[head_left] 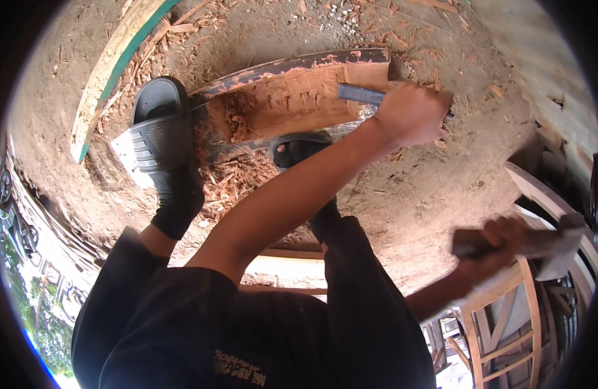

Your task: The person carves a rectangular piece of wood using a chisel and a small axe. They repeatedly strike the chisel with the axe to remove wood shavings and shape the piece. The person occasionally clears debris from the work area with their hand.

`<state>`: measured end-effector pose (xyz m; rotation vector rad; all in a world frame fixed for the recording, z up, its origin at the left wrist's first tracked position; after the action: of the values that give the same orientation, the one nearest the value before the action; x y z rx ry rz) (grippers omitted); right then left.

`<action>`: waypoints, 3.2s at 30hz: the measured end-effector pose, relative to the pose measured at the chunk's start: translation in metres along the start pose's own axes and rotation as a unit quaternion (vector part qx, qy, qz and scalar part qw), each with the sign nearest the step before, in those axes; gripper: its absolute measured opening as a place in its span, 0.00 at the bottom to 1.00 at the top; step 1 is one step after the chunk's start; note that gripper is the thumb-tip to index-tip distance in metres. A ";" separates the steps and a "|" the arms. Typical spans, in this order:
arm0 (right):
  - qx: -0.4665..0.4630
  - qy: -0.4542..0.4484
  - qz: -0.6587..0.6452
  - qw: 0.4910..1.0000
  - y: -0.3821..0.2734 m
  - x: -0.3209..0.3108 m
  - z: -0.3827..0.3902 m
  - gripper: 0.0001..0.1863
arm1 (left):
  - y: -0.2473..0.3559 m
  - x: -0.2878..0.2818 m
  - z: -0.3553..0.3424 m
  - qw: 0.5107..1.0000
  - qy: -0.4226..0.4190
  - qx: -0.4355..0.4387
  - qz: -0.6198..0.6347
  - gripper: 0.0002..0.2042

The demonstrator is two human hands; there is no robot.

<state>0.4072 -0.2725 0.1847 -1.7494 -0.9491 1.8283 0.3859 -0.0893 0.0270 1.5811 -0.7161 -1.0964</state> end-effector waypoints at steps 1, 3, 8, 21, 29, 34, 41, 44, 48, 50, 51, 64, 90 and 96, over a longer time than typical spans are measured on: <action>0.026 -0.109 0.045 0.993 0.018 0.033 0.011 0.03 | -0.005 -0.003 0.002 1.000 0.027 0.003 0.007 0.08; 0.218 -0.280 0.057 0.933 0.030 0.071 0.045 0.06 | -0.007 -0.003 0.003 0.998 0.052 0.024 0.007 0.08; 0.306 -0.261 -0.004 0.915 0.027 0.076 0.041 0.05 | -0.008 -0.003 0.003 1.000 0.019 0.000 -0.012 0.10; 0.396 -0.238 -0.107 0.881 0.068 0.078 0.063 0.09 | 0.025 0.018 -0.018 0.996 0.040 0.063 -0.043 0.07; 0.468 -0.231 -0.144 0.841 0.098 0.065 0.083 0.09 | 0.031 0.011 -0.009 0.999 0.021 0.012 -0.035 0.08; 0.468 -0.240 -0.138 0.839 0.092 0.070 0.085 0.09 | 0.000 -0.021 0.013 0.996 0.074 0.055 -0.009 0.11; 0.459 -0.276 -0.117 0.837 0.077 0.082 0.086 0.11 | -0.015 -0.044 0.044 0.994 0.106 -0.001 -0.002 0.10; 0.458 -0.283 -0.116 0.835 0.073 0.084 0.087 0.11 | -0.008 -0.055 0.051 0.985 0.146 0.057 0.071 0.10; 0.465 -0.295 -0.122 0.826 0.078 0.085 0.089 0.10 | 0.005 -0.040 0.037 0.985 0.129 0.088 0.067 0.09; 0.467 -0.294 -0.116 0.826 0.077 0.085 0.091 0.10 | 0.003 -0.034 0.028 0.989 0.113 0.075 0.051 0.09; 0.467 -0.291 -0.112 0.827 0.077 0.084 0.092 0.10 | -0.002 -0.031 0.024 0.992 0.099 0.065 0.036 0.10; 0.462 -0.271 -0.112 0.837 0.068 0.078 0.086 0.09 | -0.003 -0.025 0.022 0.988 0.114 0.098 0.034 0.15; 0.243 -0.093 -0.135 0.956 0.002 -0.004 0.002 0.05 | -0.006 0.004 0.007 0.996 0.045 0.072 -0.016 0.08; 0.221 -0.210 -0.015 0.952 0.026 0.049 0.030 0.08 | -0.008 0.002 0.010 0.994 0.077 0.071 -0.019 0.07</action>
<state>0.3765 -0.2602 0.1312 -1.0951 -0.6302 2.2303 0.3773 -0.0925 0.0183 1.7851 -0.6749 -0.9568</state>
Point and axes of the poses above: each hand's wrist, its own z-axis away from the middle knuckle, its own x-axis out of the palm, y = z × x, the point moved 5 cm from there along -z, towards the middle knuckle, and after that the axes turned 11 degrees about z, right-handed, at the moved point
